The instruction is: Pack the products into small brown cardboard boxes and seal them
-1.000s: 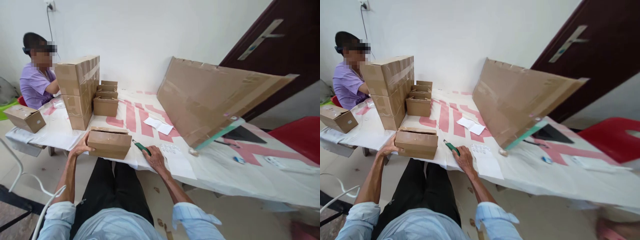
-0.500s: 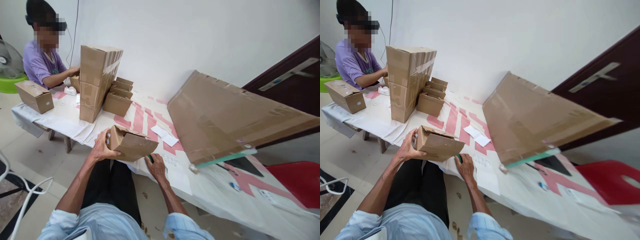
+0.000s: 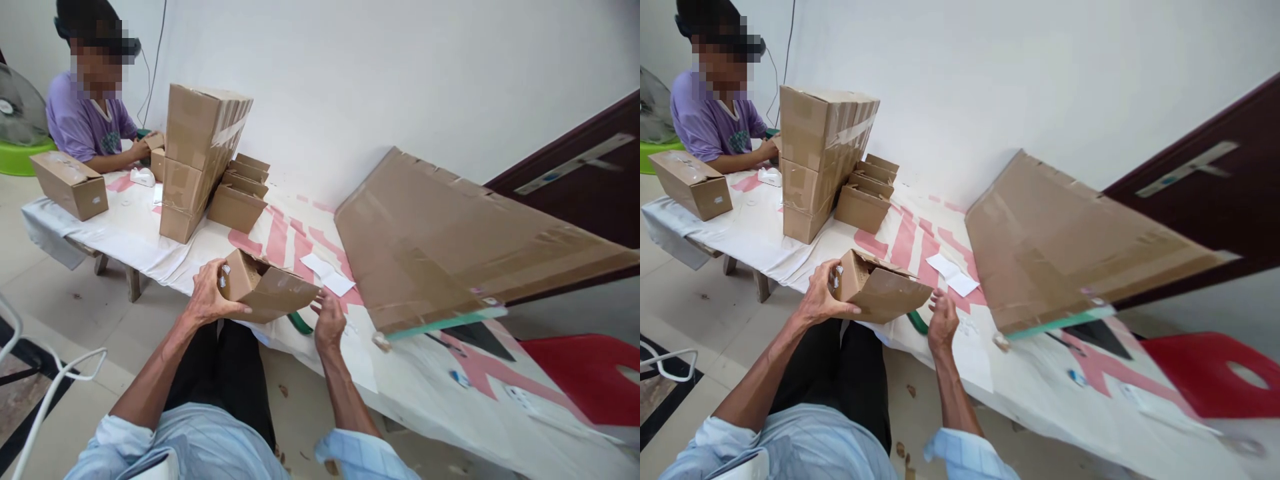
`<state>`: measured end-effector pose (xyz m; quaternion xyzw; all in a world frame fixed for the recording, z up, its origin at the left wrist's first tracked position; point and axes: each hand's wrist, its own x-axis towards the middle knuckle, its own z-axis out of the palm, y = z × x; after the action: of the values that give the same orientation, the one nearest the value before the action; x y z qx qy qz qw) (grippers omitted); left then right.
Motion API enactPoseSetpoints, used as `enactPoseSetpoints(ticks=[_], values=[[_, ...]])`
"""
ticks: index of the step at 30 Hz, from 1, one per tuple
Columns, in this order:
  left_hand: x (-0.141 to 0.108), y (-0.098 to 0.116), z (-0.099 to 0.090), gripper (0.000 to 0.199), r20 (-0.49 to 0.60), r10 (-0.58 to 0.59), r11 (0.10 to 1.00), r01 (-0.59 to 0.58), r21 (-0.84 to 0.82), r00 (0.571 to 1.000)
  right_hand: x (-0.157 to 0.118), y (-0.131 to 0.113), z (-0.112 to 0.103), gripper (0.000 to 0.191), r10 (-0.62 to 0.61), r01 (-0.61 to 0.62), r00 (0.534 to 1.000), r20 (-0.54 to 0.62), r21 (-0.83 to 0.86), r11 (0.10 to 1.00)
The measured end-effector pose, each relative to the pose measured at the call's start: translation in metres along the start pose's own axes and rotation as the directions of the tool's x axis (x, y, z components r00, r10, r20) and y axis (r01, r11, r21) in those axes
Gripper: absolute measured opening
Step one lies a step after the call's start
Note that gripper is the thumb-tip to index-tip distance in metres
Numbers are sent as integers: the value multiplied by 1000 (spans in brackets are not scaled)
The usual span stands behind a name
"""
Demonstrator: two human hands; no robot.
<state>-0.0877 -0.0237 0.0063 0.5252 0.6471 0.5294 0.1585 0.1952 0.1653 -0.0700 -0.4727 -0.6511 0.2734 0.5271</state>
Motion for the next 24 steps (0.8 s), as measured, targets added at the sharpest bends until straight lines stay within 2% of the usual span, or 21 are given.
enactPoseSetpoints(ticks=[2, 3, 6, 9, 12, 15, 18, 21, 23, 24], values=[[1, -7, -2, 120, 7, -3, 1000, 4, -28, 1000, 4, -27, 6, 68, 35, -44, 997, 68, 130, 990], [1, -14, -4, 121, 18, 2, 998, -1, -56, 1000, 4, -39, 10, 66, 20, -34, 995, 100, 142, 989], [0, -42, -13, 124, 106, 23, 985, -5, -171, 994, -2, -66, 22, 56, -60, 52, 987, 147, 58, 997], [-2, -75, -21, 126, 210, -5, 972, 54, -230, 978, -12, -79, 32, 51, -112, 116, 980, 162, -12, 993], [-3, -94, -22, 125, 254, -38, 961, 105, -255, 967, -18, -82, 33, 50, -117, 124, 978, 174, -30, 992], [-1, -89, -21, 124, 242, -37, 944, 113, -311, 970, -15, -83, 28, 51, -81, 90, 974, 210, -30, 996], [1, -68, -22, 119, 196, 5, 947, 58, -315, 981, -2, -91, 18, 53, -89, 98, 979, 186, -39, 994], [3, -44, -26, 114, 159, 116, 969, -77, -235, 980, 17, -120, 7, 48, -233, 240, 970, 72, -102, 965], [5, -30, -28, 112, 146, 169, 973, -141, -183, 975, 27, -152, 1, 41, -387, 392, 920, 61, -150, 908], [5, -25, -28, 111, 141, 180, 974, -157, -162, 973, 29, -170, 0, 38, -463, 473, 881, 101, -154, 867]])
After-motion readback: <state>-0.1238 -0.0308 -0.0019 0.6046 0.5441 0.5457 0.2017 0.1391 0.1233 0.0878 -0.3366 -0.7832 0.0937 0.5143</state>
